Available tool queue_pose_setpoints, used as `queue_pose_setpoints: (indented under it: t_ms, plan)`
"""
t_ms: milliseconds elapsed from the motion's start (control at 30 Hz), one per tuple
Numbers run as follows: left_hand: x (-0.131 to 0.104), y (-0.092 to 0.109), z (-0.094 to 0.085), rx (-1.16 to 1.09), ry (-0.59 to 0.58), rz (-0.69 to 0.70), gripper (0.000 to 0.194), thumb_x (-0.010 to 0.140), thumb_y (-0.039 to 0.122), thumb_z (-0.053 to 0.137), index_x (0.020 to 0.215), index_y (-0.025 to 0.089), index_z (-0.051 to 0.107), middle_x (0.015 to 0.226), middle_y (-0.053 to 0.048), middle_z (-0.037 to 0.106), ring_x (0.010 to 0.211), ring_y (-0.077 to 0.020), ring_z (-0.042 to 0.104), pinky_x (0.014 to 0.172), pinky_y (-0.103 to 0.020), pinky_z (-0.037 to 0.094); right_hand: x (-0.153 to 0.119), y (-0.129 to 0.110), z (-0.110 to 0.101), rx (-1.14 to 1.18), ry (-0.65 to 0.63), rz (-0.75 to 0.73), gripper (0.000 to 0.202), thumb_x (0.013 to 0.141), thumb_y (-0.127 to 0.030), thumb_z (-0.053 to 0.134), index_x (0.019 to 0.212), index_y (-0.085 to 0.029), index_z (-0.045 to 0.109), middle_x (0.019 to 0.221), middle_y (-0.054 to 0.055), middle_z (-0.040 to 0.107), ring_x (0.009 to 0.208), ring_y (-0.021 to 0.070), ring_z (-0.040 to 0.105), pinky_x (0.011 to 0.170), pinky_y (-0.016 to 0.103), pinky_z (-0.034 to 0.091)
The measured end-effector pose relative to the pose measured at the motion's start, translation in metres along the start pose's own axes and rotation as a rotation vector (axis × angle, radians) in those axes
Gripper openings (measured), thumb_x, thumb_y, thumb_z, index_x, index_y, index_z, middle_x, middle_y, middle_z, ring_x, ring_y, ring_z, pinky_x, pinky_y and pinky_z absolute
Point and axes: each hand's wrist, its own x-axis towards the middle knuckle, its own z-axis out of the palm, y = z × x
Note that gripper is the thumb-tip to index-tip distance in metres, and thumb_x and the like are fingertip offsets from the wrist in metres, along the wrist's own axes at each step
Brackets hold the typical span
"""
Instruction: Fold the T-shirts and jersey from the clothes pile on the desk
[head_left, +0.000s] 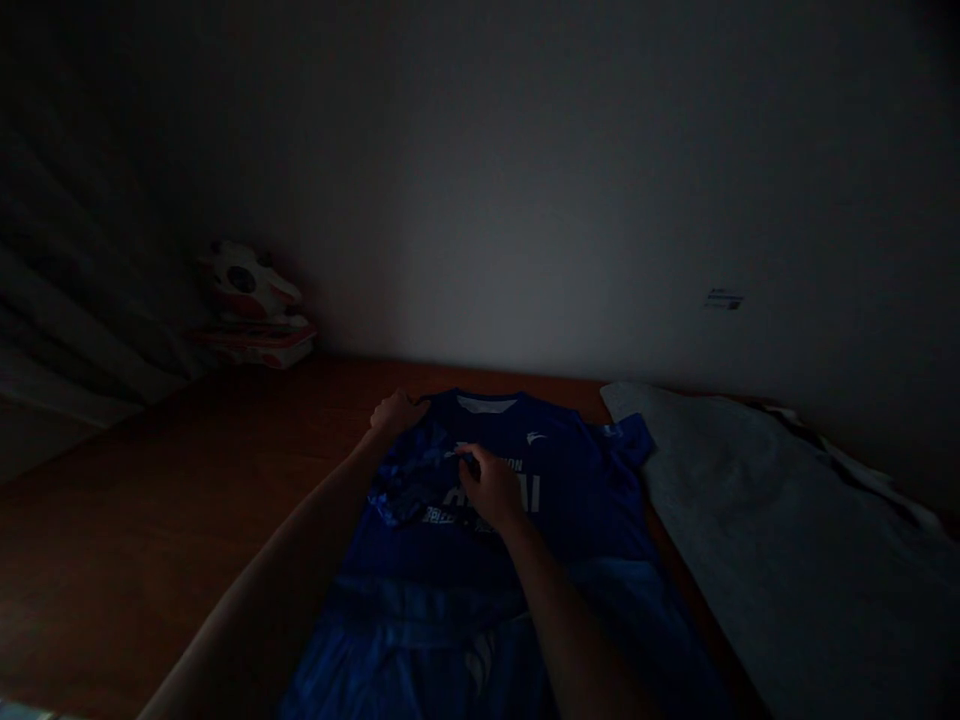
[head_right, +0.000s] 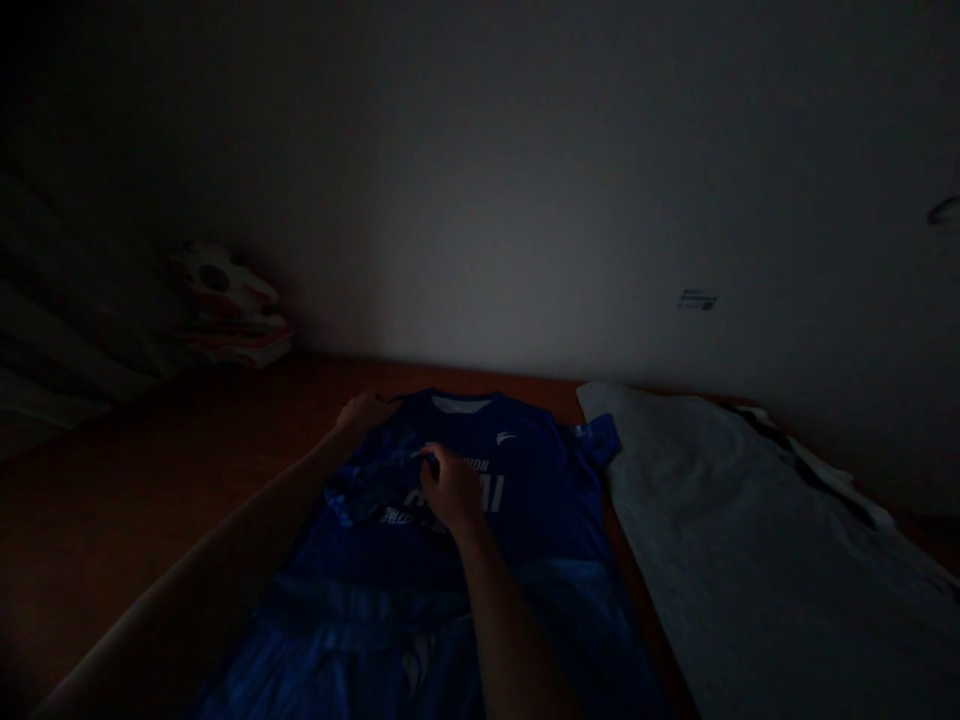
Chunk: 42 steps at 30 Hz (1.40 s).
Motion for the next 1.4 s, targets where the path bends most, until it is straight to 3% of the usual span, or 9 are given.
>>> queue_pose_setpoints:
  t_ms: [167, 400, 667, 833, 933, 1033, 1133, 1267, 1400]
  plan:
    - [0.011, 0.01, 0.012, -0.008, 0.006, 0.011, 0.052, 0.075, 0.041, 0.071, 0.121, 0.018, 0.067, 0.123, -0.02, 0.071, 0.116, -0.0384, 0.067, 0.09, -0.041, 0.052, 0.001, 0.003, 0.002, 0.021, -0.005, -0.002, 0.027, 0.094, -0.027, 0.054, 0.116, -0.026, 0.069, 0.093, 0.002, 0.076, 0.088, 0.0194, 0.071, 0.082, 0.029, 0.05]
    - [0.015, 0.026, 0.017, -0.106, 0.048, 0.237, 0.038, 0.096, 0.029, 0.048, 0.129, 0.015, 0.061, 0.128, -0.015, 0.071, 0.116, -0.0247, 0.068, 0.095, -0.03, 0.051, 0.003, 0.005, 0.004, 0.021, 0.11, 0.068, 0.025, 0.094, -0.021, 0.051, 0.113, -0.023, 0.067, 0.11, 0.005, 0.075, 0.096, 0.0196, 0.07, 0.086, 0.03, 0.05]
    - [-0.032, -0.018, 0.032, -0.058, 0.032, 0.539, 0.042, 0.099, 0.024, 0.038, 0.136, 0.019, 0.057, 0.138, -0.011, 0.065, 0.128, -0.0242, 0.061, 0.111, -0.038, 0.045, 0.005, 0.005, 0.008, -0.094, 0.149, 0.102, 0.024, 0.092, -0.016, 0.053, 0.111, -0.02, 0.067, 0.107, 0.007, 0.076, 0.098, 0.0205, 0.07, 0.088, 0.03, 0.048]
    - [-0.043, -0.04, 0.044, 0.134, 0.012, 0.645, 0.053, 0.1, 0.039, 0.042, 0.146, 0.015, 0.05, 0.159, -0.015, 0.043, 0.149, -0.0311, 0.035, 0.122, -0.051, 0.027, 0.002, 0.002, 0.004, -0.276, 0.148, 0.069, 0.025, 0.093, -0.017, 0.054, 0.114, -0.02, 0.066, 0.108, 0.008, 0.073, 0.104, 0.0249, 0.066, 0.089, 0.036, 0.044]
    - [-0.045, -0.037, 0.042, 0.234, 0.066, 0.642, 0.054, 0.101, 0.04, 0.038, 0.15, 0.016, 0.046, 0.161, -0.016, 0.039, 0.15, -0.0333, 0.032, 0.121, -0.056, 0.028, 0.001, -0.001, 0.0, -0.37, 0.165, 0.007, 0.022, 0.093, -0.022, 0.057, 0.113, -0.021, 0.068, 0.112, 0.01, 0.069, 0.107, 0.0266, 0.061, 0.09, 0.038, 0.043]
    - [-0.048, -0.03, 0.038, 0.215, 0.13, 0.712, 0.048, 0.099, 0.029, 0.04, 0.142, 0.016, 0.054, 0.155, -0.015, 0.049, 0.144, -0.0303, 0.044, 0.12, -0.05, 0.032, -0.001, -0.002, -0.001, -0.39, 0.135, -0.134, 0.019, 0.094, -0.027, 0.06, 0.11, -0.022, 0.07, 0.112, 0.009, 0.068, 0.106, 0.026, 0.059, 0.091, 0.039, 0.042]
    - [-0.046, -0.028, 0.039, 0.131, 0.077, 0.783, 0.045, 0.099, 0.025, 0.037, 0.137, 0.016, 0.059, 0.144, -0.014, 0.06, 0.134, -0.0259, 0.056, 0.116, -0.043, 0.04, -0.004, -0.005, 0.0, -0.357, 0.007, -0.33, 0.017, 0.095, -0.031, 0.061, 0.105, -0.023, 0.072, 0.109, 0.006, 0.069, 0.105, 0.0237, 0.059, 0.092, 0.039, 0.042]
    - [-0.037, -0.036, 0.045, 0.048, -0.017, 0.794, 0.047, 0.099, 0.032, 0.038, 0.137, 0.014, 0.059, 0.147, -0.014, 0.058, 0.141, -0.0263, 0.049, 0.119, -0.045, 0.036, -0.012, -0.02, 0.006, -0.314, -0.149, -0.563, 0.031, 0.092, -0.047, 0.067, 0.111, -0.023, 0.072, 0.113, 0.005, 0.07, 0.107, 0.0223, 0.058, 0.095, 0.038, 0.042]
    - [-0.031, -0.04, 0.043, -0.121, -0.083, 0.708, 0.051, 0.101, 0.036, 0.033, 0.141, 0.015, 0.056, 0.15, -0.011, 0.055, 0.14, -0.0253, 0.05, 0.118, -0.043, 0.038, -0.022, -0.039, 0.019, -0.374, -0.202, -0.594, 0.033, 0.092, -0.047, 0.069, 0.113, -0.022, 0.072, 0.118, 0.005, 0.069, 0.11, 0.024, 0.058, 0.094, 0.04, 0.043]
